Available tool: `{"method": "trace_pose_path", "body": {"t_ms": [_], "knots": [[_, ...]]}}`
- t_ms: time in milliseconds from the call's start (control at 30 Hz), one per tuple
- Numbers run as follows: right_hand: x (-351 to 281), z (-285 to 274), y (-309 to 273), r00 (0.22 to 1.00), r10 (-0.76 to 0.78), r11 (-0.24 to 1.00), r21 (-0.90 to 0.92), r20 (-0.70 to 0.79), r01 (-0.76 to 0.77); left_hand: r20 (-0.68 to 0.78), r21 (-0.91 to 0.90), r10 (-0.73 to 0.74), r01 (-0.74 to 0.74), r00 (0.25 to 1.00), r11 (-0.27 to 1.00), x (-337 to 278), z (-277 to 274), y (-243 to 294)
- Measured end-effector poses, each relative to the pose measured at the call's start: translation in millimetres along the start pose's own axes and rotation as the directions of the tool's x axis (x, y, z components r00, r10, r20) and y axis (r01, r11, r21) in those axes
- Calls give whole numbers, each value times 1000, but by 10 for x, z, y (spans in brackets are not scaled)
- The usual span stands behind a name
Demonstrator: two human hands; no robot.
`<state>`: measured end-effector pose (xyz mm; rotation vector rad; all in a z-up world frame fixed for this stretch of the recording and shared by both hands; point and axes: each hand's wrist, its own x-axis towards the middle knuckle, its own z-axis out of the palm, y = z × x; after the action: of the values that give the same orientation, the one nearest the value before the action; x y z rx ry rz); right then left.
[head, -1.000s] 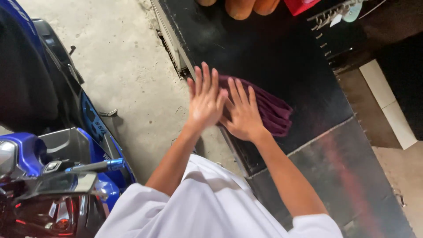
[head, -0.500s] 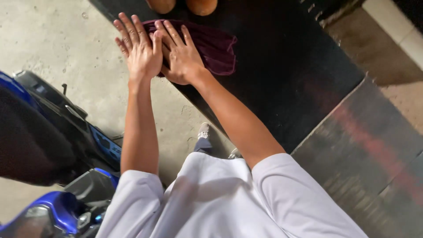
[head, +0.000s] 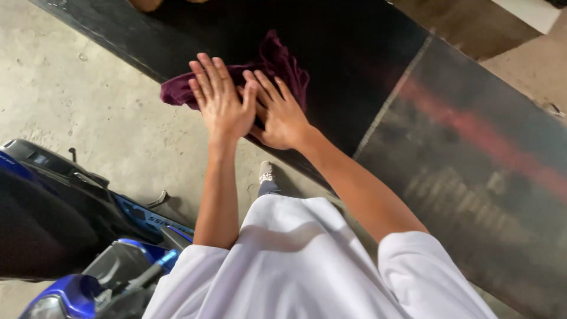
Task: Washing and drying bamboo cups and plastic baskets at a counter.
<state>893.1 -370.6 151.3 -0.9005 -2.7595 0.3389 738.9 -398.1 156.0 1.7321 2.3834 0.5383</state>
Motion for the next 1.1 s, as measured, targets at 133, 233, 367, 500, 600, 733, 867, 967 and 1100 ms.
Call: {"method": "trace_pose_path", "body": {"t_ms": [133, 233, 367, 500, 600, 733, 867, 967, 1100], "knots": [[-812, -134, 98, 999, 47, 998, -48, -10, -48, -6, 11, 124, -124, 992, 992, -476, 231, 520], [-1248, -156, 103, 995, 70, 994, -81, -75, -76, -38, 4, 221, -221, 974, 975, -781, 369, 766], [-1549, -127, 104, 976, 128, 991, -7, -175, -131, -214, -160, 273, -309, 938, 937, -954, 485, 852], [-1825, -333, -6, 917, 136, 970, 237, -374, -47, -241, -306, 326, -390, 914, 868, -1191, 393, 854], [-2067, -929, -65, 839, 206, 921, 389, -504, 7, -188, -288, 450, -487, 873, 824, -1298, 118, 953], [-2520, -1587, -252, 769, 197, 959, 281, -608, -24, -193, -373, 552, -581, 811, 724, -1417, -82, 1104], [-2986, -1838, -407, 672, 321, 947, 220, -667, -234, -30, -626, 545, -441, 838, 644, -1559, -591, 1676], [-3169, -1724, -339, 671, 431, 890, 160, -603, -427, -17, -601, 593, -482, 805, 637, -1513, -604, 1981], [-3351, -1232, -173, 699, 617, 785, 220, -360, -580, -192, -214, 768, -790, 611, 574, -1473, -170, 2076]]}}
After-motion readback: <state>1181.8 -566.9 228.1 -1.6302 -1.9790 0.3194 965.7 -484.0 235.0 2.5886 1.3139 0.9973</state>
